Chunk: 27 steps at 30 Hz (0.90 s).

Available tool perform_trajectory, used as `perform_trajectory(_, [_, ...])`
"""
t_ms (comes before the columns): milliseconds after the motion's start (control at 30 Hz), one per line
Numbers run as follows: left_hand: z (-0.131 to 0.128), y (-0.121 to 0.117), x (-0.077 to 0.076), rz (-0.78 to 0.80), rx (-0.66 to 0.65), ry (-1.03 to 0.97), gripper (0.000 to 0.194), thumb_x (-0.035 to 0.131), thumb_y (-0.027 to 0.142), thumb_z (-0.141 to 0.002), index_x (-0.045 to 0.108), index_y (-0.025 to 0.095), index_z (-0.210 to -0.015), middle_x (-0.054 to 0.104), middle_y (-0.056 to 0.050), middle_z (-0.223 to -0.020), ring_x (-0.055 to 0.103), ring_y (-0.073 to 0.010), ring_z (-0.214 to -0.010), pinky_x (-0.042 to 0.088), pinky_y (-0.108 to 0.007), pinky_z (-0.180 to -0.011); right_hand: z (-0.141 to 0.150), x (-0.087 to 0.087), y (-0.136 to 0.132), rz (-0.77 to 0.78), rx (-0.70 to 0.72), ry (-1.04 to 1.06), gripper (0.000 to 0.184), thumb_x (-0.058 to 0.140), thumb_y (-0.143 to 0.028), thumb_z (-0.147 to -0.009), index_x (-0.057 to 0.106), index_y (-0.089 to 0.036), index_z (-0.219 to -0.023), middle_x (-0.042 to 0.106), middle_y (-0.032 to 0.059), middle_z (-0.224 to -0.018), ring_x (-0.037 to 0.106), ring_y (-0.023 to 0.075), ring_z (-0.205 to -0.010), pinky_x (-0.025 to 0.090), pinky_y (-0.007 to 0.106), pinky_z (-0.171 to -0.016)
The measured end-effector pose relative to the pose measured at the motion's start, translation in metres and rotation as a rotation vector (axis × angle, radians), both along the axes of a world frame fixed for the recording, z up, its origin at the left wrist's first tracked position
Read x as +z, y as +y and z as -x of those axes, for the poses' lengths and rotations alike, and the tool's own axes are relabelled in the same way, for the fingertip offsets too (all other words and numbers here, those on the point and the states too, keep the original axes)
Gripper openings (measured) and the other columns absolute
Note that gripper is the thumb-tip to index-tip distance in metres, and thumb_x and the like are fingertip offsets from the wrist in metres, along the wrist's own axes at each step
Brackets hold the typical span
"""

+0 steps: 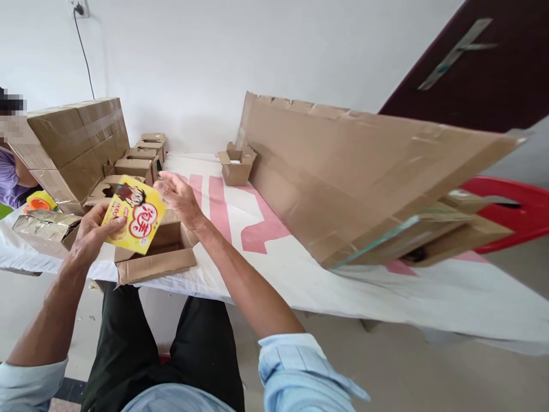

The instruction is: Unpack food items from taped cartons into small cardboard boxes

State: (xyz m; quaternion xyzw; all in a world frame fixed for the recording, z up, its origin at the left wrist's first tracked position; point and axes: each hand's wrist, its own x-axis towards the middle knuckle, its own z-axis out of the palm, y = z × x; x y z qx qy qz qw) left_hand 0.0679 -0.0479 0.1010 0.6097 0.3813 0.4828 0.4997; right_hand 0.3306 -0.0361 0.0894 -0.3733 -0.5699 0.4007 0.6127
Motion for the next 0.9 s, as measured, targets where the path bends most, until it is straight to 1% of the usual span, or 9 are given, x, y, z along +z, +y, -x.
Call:
perform_trajectory(67, [-0.004,0.005,-0.013,-0.004,0.114,-0.208,0.071,0.106,0.056,-0.066,0.074,0.02,-0.118,0.089,-0.011,-0.117,0.087,-0.0395,-0.107,0.073,-0.05,-0.089,0.005,-0.01,-0.006,0.019,-0.04,0.018,0.092,0.078,-0.092,-0.088,0.062,-0.031,-0.155,0.071,0.013,-0.158,0.07,0.0343,-0.143,0.07,0.046,-0.106])
perform_trajectory(133, [-0.009,0.007,-0.023,-0.018,0.154,-0.349,0.067,0.104,0.056,-0.069,0.071,0.022,-0.116,0.088,-0.011,-0.124,0.085,-0.04,-0.118,0.071,-0.052,-0.098,0.016,-0.026,-0.017,0.1,0.048,0.025,0.096,0.085,-0.088,-0.085,0.059,-0.031,-0.158,0.072,0.0135,-0.156,0.072,0.0347,-0.141,0.073,0.047,-0.103])
perform_trajectory(200, [-0.015,0.004,-0.03,-0.01,0.145,-0.405,0.066,0.103,0.056,-0.07,0.07,0.023,-0.116,0.087,-0.012,-0.13,0.082,-0.04,-0.126,0.07,-0.052,-0.104,0.032,-0.041,-0.029,0.177,0.176,0.029,0.094,0.094,-0.079,-0.081,0.06,-0.03,-0.154,0.075,0.013,-0.152,0.075,0.0346,-0.136,0.075,0.047,-0.098])
perform_trajectory(300, [-0.017,-0.004,-0.033,0.034,0.094,-0.387,0.069,0.106,0.052,-0.067,0.071,0.022,-0.117,0.086,-0.012,-0.131,0.082,-0.0401,-0.127,0.069,-0.052,-0.104,0.049,-0.055,-0.041,0.224,0.189,0.095,0.076,0.096,-0.07,-0.081,0.065,-0.03,-0.139,0.079,0.0084,-0.145,0.079,0.0322,-0.128,0.076,0.045,-0.095])
perform_trajectory(367, [-0.011,-0.004,-0.031,0.022,0.097,-0.369,0.072,0.108,0.051,-0.065,0.071,0.022,-0.119,0.087,-0.012,-0.129,0.083,-0.0387,-0.122,0.071,-0.05,-0.099,0.049,-0.056,-0.041,0.231,0.156,0.114,0.07,0.097,-0.065,-0.08,0.067,-0.031,-0.133,0.08,0.0064,-0.142,0.08,0.0316,-0.126,0.077,0.045,-0.095])
perform_trajectory(467, [0.007,0.003,-0.027,-0.025,0.162,-0.354,0.071,0.105,0.052,-0.067,0.072,0.022,-0.122,0.087,-0.009,-0.124,0.085,-0.0335,-0.111,0.072,-0.042,-0.086,0.038,-0.052,-0.033,0.218,0.153,0.09,0.073,0.098,-0.062,-0.077,0.068,-0.03,-0.135,0.081,0.0066,-0.138,0.079,0.033,-0.126,0.077,0.045,-0.094])
perform_trajectory(633, [0.023,0.011,-0.03,0.097,0.116,-0.16,0.069,0.107,0.046,-0.06,0.076,0.017,-0.114,0.087,-0.01,-0.11,0.083,-0.0255,-0.088,0.063,-0.028,-0.064,0.029,-0.053,-0.014,0.167,0.001,0.149,0.089,0.087,-0.081,-0.081,0.061,-0.029,-0.149,0.084,0.0095,-0.127,0.081,0.0358,-0.124,0.074,0.052,-0.1])
perform_trajectory(767, [0.012,0.007,-0.045,0.154,0.093,-0.149,0.07,0.108,0.047,-0.061,0.072,0.018,-0.113,0.087,-0.011,-0.111,0.084,-0.0261,-0.088,0.065,-0.03,-0.067,0.039,-0.057,-0.014,0.088,-0.043,0.091,0.09,0.076,-0.084,-0.091,0.054,-0.032,-0.162,0.079,0.0119,-0.144,0.077,0.0359,-0.133,0.072,0.052,-0.104])
perform_trajectory(900, [0.006,0.006,-0.054,0.059,0.108,-0.143,0.076,0.107,0.054,-0.066,0.068,0.02,-0.122,0.085,-0.011,-0.116,0.083,-0.0289,-0.097,0.067,-0.035,-0.075,0.044,-0.056,-0.022,0.094,0.018,0.005,0.09,0.073,-0.079,-0.095,0.046,-0.039,-0.172,0.069,0.0101,-0.162,0.077,0.0364,-0.129,0.076,0.05,-0.087])
